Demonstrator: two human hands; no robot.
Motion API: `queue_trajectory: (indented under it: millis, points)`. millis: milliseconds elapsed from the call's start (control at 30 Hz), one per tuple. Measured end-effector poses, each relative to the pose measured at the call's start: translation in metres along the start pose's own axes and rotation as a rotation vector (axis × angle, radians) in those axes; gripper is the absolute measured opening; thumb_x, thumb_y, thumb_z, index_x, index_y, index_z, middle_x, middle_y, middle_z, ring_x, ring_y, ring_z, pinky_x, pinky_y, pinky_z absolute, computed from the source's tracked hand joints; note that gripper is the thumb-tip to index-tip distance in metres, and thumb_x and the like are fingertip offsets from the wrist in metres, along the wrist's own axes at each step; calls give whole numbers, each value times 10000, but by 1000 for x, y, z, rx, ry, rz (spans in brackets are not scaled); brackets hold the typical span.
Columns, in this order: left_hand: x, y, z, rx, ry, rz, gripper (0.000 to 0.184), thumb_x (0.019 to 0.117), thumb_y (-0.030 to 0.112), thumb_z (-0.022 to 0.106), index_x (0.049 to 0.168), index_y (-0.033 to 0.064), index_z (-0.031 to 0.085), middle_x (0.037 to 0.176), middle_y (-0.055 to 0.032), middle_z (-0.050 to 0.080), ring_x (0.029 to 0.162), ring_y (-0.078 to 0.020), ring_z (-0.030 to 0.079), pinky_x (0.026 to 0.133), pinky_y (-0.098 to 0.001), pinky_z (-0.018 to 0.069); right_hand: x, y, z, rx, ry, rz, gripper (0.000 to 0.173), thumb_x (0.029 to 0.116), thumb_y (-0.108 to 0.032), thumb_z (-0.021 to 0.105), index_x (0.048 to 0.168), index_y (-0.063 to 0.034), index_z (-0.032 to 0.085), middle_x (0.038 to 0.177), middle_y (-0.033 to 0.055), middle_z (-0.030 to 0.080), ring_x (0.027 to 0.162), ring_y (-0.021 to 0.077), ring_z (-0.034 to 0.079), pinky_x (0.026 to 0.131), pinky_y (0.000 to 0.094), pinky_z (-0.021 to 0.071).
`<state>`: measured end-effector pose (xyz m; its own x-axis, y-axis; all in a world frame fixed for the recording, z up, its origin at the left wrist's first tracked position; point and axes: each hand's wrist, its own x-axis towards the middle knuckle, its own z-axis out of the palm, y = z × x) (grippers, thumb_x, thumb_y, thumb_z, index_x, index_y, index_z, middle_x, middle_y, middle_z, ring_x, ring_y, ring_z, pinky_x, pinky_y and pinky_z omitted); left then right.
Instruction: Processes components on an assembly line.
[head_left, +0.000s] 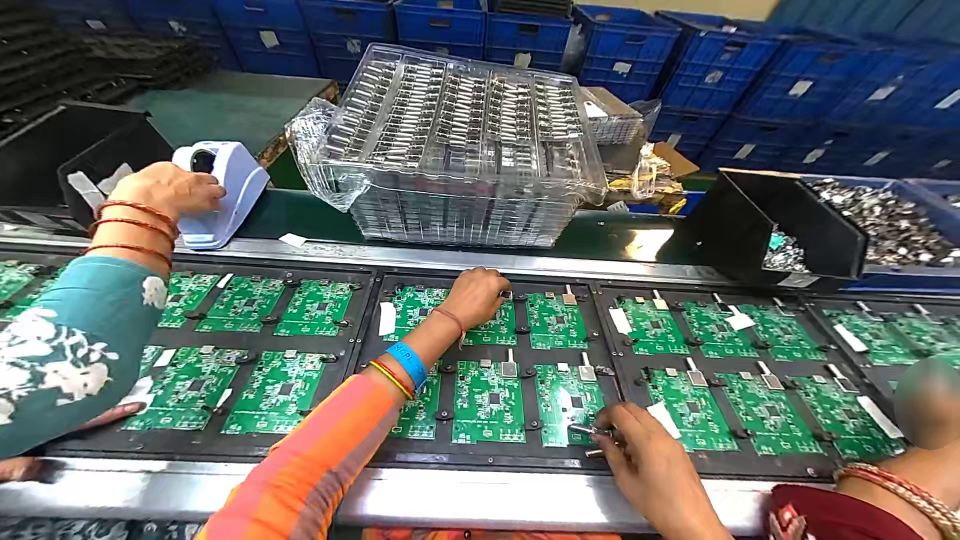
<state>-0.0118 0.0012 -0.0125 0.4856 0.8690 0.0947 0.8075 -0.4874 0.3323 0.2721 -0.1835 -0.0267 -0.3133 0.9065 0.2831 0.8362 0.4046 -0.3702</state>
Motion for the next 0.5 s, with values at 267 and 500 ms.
queue_trajectory:
  millis: [267,500]
  points:
    - [4,15,-7,42,-71,-9,204,999,77,597,1119,27,754,1189,-202,695,1175,-391,625,1030,-566,448,-1,0,7,238,208,143,177,887,-200,650,950,-44,705,846,39,705,617,87,645,538,252,552]
    - [-13,70,-1,40,-106,-134,246,1008,132,608,1145,-37,723,1369,-303,541,1285,-490,499,1025,-630,438,18,5,-20,1067,235,558,220,890,-5,558,1107,-13,591,870,38,675,672,144,709,615,330,646]
